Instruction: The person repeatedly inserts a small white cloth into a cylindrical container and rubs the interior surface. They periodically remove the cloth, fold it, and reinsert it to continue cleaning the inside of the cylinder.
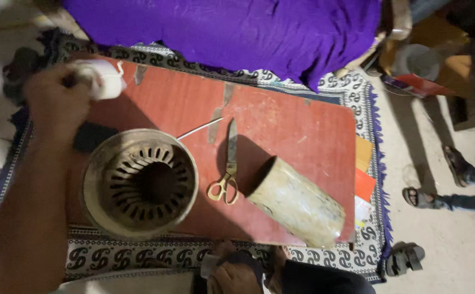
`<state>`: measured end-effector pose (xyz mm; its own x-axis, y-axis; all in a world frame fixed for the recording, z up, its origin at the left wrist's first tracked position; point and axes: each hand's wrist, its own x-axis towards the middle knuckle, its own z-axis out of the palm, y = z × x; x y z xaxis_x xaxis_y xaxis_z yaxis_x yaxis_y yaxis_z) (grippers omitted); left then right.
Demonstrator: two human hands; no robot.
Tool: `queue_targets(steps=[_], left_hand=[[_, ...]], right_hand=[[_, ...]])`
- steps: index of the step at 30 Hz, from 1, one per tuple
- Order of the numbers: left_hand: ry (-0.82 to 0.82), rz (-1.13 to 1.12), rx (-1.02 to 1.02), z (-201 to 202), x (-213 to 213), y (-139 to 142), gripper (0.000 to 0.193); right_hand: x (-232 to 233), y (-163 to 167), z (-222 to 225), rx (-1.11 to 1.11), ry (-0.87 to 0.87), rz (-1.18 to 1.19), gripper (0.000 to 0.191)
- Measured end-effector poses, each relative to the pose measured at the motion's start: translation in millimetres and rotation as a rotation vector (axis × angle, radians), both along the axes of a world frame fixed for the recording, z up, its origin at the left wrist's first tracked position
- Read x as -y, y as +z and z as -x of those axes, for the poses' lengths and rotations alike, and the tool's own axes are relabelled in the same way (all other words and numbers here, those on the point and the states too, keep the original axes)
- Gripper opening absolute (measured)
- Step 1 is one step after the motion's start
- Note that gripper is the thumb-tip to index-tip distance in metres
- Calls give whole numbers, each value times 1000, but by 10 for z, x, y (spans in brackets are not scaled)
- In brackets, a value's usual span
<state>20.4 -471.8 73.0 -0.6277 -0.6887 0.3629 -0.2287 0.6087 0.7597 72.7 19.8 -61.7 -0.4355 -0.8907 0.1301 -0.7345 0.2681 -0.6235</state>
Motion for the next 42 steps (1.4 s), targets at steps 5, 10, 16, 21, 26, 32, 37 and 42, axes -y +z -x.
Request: queue_targets(steps=[5, 10, 16, 21, 26, 32, 37, 42], left_hand=[[-102, -231, -161, -513, -727, 865, 13], [-329, 168, -179, -1028, -1879, 1178, 16], [-401, -675, -219, -1003, -3423, 1107, 18], [-473, -501, -102, -982, -4047, 831, 18], [-421, -441, -39, -1055, -4212, 601, 21], [-393, 161, -30, -1021, -4243, 335, 30], [-324, 308, 17, -1059, -4200, -92, 33], [-199, 116, 153, -1126, -4117, -419, 37]], right_hand=[[-63, 315, -99, 20, 4, 146, 18], [-325, 500, -290, 31, -32, 144, 15], [-559, 562, -442, -2, -53, 148, 14], [-905, 480, -565, 146, -41, 346, 11], [-1620, 368, -654, 521, -91, 343, 7], [-2484, 169, -493, 679, -252, 252, 12], [-2607, -138, -495, 887, -492, 194, 16], [-2496, -174, -469, 775, -429, 178, 15]])
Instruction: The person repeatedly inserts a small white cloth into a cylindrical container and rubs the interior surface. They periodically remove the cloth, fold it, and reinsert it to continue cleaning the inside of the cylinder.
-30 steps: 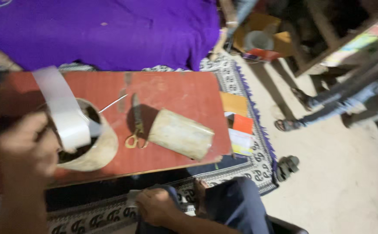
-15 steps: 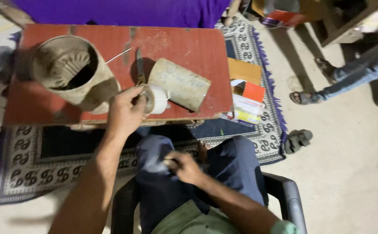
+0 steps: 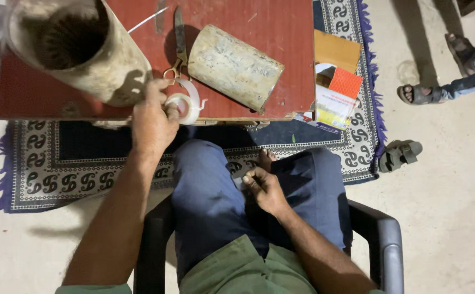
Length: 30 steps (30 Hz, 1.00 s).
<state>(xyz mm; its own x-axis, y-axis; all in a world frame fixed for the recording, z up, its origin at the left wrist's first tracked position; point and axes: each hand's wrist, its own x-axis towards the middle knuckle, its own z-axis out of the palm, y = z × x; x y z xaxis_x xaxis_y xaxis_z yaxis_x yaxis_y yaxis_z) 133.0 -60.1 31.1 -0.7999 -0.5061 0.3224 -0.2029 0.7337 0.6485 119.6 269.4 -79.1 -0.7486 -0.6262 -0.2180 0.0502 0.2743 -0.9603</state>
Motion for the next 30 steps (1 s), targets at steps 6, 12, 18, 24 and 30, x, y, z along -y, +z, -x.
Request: queue_targets(steps=[6, 12, 18, 24, 30], left_hand=[[85, 149, 99, 153, 167, -355, 18], [50, 272, 289, 346, 381, -550, 22], [32, 310, 108, 422, 377, -653, 31], [52, -42, 69, 304, 225, -368, 23], [-492, -716, 122, -118, -858, 230, 34]], right_hand=[[52, 199, -36, -76, 85, -15, 13], [94, 312, 10, -88, 94, -49, 11], [63, 284, 5, -224, 106, -11, 9], [10, 265, 103, 187, -2, 116, 8], [-204, 586, 329, 331, -180, 378, 11]])
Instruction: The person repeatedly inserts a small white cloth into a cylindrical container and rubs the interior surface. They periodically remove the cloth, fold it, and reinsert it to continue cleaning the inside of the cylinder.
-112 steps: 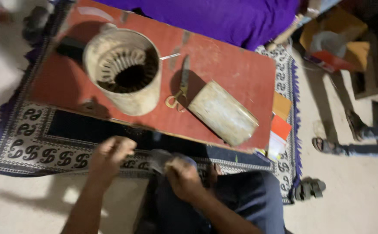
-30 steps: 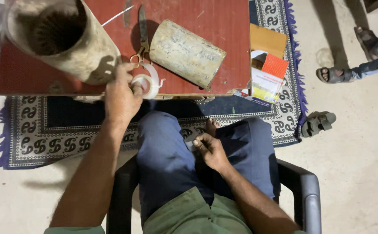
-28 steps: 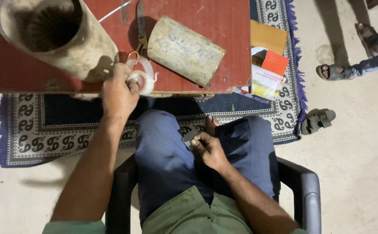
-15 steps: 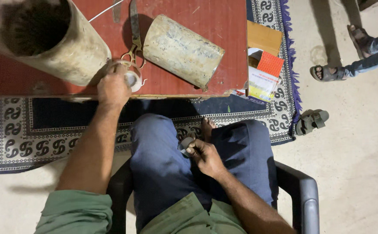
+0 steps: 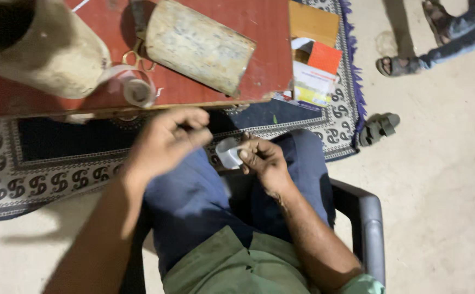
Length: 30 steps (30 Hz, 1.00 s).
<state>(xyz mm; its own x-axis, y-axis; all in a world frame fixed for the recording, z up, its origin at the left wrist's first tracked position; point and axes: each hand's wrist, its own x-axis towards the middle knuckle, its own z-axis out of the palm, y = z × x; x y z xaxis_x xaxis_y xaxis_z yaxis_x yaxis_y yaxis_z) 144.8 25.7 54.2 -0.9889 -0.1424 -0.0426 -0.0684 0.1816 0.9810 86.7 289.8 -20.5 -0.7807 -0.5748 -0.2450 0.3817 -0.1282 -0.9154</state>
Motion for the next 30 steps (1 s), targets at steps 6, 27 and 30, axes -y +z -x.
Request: queue_targets(steps=[6, 27, 30], left_hand=[[14, 403, -450, -205, -942, 451, 61], [120, -443, 107, -548, -1564, -192, 15], [138, -310, -139, -487, -1484, -114, 17]], right_hand=[[-120, 536, -82, 59, -150, 244, 16], [-650, 779, -260, -258, 133, -133, 10], [-687, 739, -267, -316, 158, -137, 11]])
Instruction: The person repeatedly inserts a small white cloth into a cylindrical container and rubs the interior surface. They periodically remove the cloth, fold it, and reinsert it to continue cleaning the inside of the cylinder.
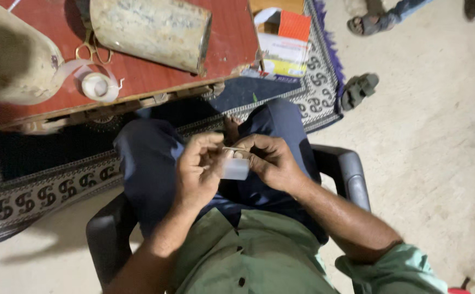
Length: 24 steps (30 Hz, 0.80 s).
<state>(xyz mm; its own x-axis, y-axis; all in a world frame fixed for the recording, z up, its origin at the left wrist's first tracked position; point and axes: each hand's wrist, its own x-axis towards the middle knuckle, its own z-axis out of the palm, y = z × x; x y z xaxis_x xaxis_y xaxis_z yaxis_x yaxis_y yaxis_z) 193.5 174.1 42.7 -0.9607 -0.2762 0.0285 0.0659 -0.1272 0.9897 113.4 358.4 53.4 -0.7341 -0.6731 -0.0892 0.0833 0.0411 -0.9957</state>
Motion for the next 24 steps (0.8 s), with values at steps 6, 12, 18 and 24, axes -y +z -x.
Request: queue_targets(steps=[6, 12, 18, 24], left_hand=[[-90, 305, -226, 29, 57, 154, 18], [-109, 277, -225, 14, 82, 85, 12], [-115, 245, -204, -8, 69, 29, 12], [-165, 134, -127, 11, 78, 64, 20]], right_hand=[[-154, 19, 41, 6, 61, -13, 15], [-142, -29, 58, 75, 115, 145, 28], [-102, -19, 24, -64, 48, 150, 19], [-91, 118, 3, -255, -50, -5, 14]])
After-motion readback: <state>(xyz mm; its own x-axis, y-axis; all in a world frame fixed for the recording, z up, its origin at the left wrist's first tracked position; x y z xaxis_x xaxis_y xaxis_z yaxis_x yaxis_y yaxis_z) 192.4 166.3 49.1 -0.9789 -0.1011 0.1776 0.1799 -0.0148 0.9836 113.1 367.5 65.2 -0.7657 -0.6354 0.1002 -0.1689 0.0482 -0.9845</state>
